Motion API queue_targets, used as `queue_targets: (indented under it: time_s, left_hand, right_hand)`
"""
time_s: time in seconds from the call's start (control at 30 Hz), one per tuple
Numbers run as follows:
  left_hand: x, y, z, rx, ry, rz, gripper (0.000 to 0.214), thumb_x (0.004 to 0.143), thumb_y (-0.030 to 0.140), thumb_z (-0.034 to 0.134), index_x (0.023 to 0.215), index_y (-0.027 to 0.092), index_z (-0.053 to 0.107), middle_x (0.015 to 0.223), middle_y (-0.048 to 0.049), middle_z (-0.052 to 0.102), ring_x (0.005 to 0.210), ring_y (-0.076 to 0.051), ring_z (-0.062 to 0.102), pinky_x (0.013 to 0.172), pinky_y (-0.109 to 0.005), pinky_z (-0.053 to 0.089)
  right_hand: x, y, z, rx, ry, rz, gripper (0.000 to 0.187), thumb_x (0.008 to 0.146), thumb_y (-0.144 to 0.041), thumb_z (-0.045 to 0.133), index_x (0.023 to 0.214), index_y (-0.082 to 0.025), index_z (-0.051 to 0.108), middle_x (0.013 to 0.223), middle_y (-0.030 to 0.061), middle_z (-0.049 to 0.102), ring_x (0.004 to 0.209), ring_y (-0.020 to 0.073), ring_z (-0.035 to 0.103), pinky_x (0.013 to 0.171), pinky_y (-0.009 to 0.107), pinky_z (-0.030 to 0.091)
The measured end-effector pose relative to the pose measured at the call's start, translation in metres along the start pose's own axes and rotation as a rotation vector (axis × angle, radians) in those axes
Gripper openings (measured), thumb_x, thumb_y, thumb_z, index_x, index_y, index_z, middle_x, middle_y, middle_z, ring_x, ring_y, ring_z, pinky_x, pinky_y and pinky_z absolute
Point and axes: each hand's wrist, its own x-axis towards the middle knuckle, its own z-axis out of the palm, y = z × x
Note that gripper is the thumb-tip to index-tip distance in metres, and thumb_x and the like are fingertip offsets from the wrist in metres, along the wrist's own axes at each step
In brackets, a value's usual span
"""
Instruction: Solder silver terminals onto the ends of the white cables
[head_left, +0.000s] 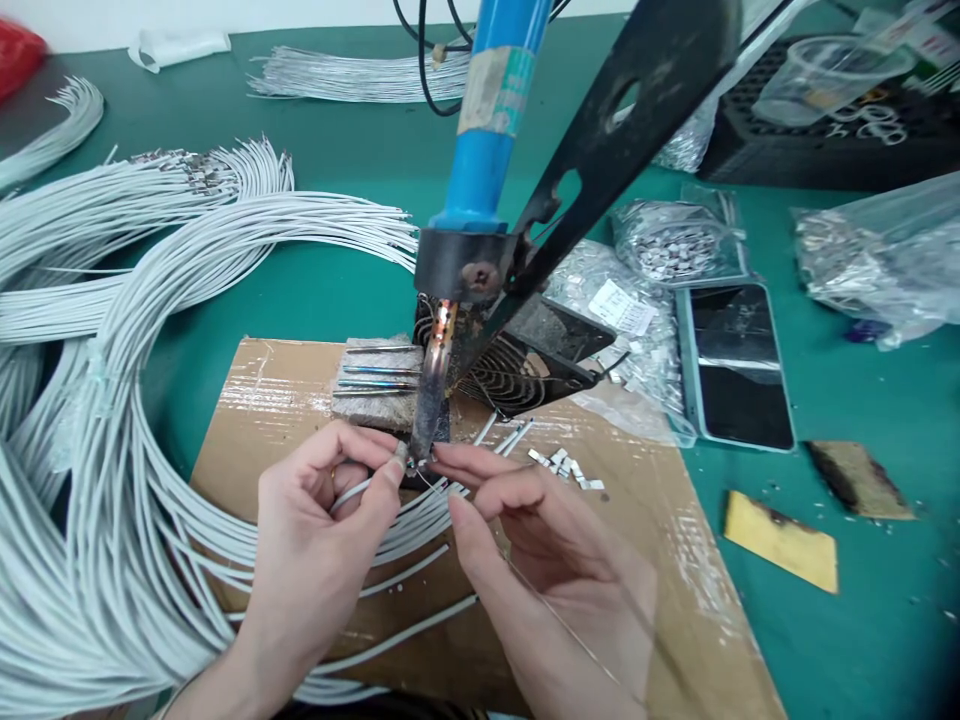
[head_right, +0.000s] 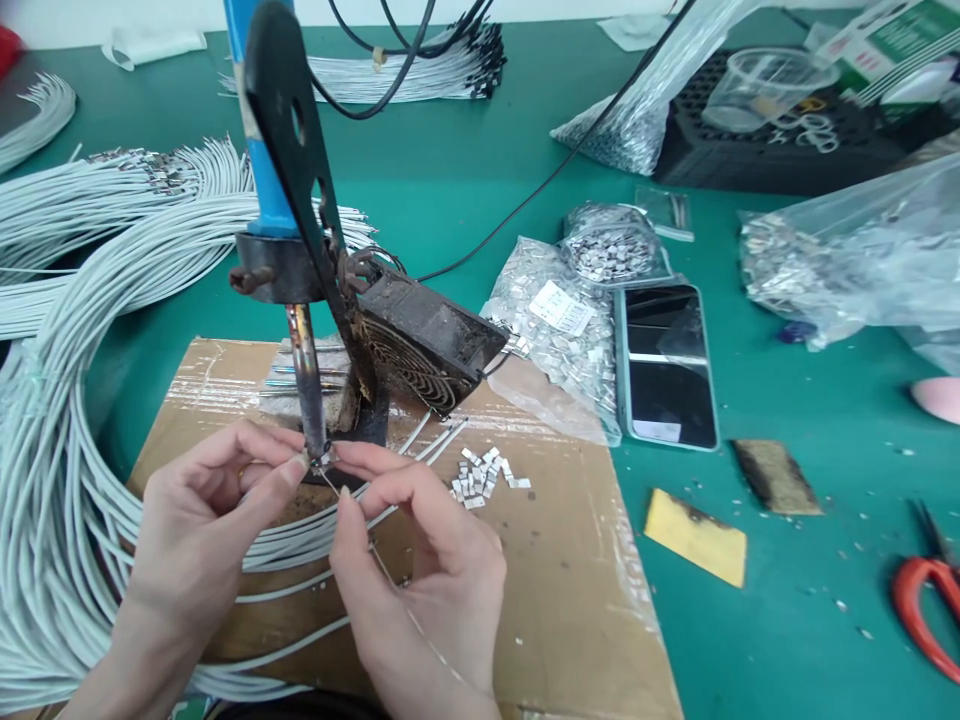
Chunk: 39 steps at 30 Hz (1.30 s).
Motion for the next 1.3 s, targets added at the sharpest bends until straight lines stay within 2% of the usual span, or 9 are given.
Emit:
queue_targets:
  time_s: [0.17, 0.4, 0.6, 0.73, 0.93, 1.3]
  left_hand:
    - [-0.0008, -0.0003, 0.0006, -0.013, 0.006, -0.036, 0.015, 0.081, 0.008, 0.079, 0.070, 0.018, 0.074, 0.083, 0.0012, 0.078, 0.067, -0.006, 0.072, 0.061, -0.008, 0.054]
    - [-0.0038, 0.0065, 0.0059, -0.051, 0.047, -0.060, 0.014, 0.073, 0.007, 0.080, 0.067, 0.017, 0.073, 0.079, 0.0017, 0.078, 0.062, -0.004, 0.069, 0.057, -0.006, 0.051]
    - [-0.0032, 0.0046, 0.0028, -0.029, 0.018, -0.040, 0.015, 0.076, 0.006, 0.079, 0.069, 0.017, 0.073, 0.081, 0.0027, 0.078, 0.058, -0.003, 0.066, 0.054, -0.005, 0.048]
    - [-0.0032, 0.0035, 0.0020, -0.029, 0.019, -0.046, 0.015, 0.079, 0.006, 0.079, 0.070, 0.017, 0.073, 0.084, 0.0013, 0.078, 0.063, -0.004, 0.069, 0.057, -0.007, 0.051]
    - [-0.0036, 0.0075, 0.0064, -0.035, 0.058, -0.047, 0.016, 0.073, 0.005, 0.081, 0.066, 0.016, 0.072, 0.079, 0.0005, 0.078, 0.065, -0.007, 0.072, 0.059, -0.008, 0.053]
    - [-0.0032, 0.0031, 0.0029, -0.039, 0.026, -0.041, 0.016, 0.076, 0.004, 0.080, 0.069, 0.017, 0.073, 0.081, 0.0004, 0.078, 0.061, -0.006, 0.068, 0.056, -0.008, 0.051]
  right_hand:
    - [-0.0004, 0.0020, -0.0002, -0.017, 0.003, -0.011, 0.019, 0.090, -0.019, 0.073, 0.074, -0.025, 0.065, 0.108, 0.0031, 0.084, 0.104, 0.0216, 0.079, 0.092, 0.032, 0.061]
    - [-0.0004, 0.0010, 0.0005, 0.005, 0.019, -0.017, 0.018, 0.089, -0.018, 0.075, 0.075, -0.026, 0.067, 0.107, -0.0004, 0.084, 0.101, 0.0172, 0.079, 0.091, 0.026, 0.060]
    - [-0.0007, 0.0008, 0.0008, 0.009, 0.024, -0.013, 0.017, 0.088, -0.017, 0.076, 0.075, -0.025, 0.068, 0.107, 0.0013, 0.084, 0.096, 0.0180, 0.080, 0.090, 0.028, 0.061]
    - [-0.0004, 0.0018, 0.0003, 0.015, 0.017, -0.011, 0.017, 0.089, -0.018, 0.076, 0.075, -0.024, 0.068, 0.107, 0.0038, 0.084, 0.099, 0.0200, 0.080, 0.091, 0.030, 0.062]
    - [0.0011, 0.0019, 0.0004, 0.031, 0.013, 0.004, 0.018, 0.089, -0.021, 0.077, 0.073, -0.024, 0.069, 0.105, 0.0055, 0.084, 0.100, 0.0225, 0.080, 0.091, 0.033, 0.062]
    - [0.0009, 0.0011, 0.0002, -0.004, 0.014, -0.017, 0.018, 0.089, -0.021, 0.077, 0.073, -0.024, 0.069, 0.106, 0.0043, 0.084, 0.099, 0.0216, 0.080, 0.091, 0.033, 0.061]
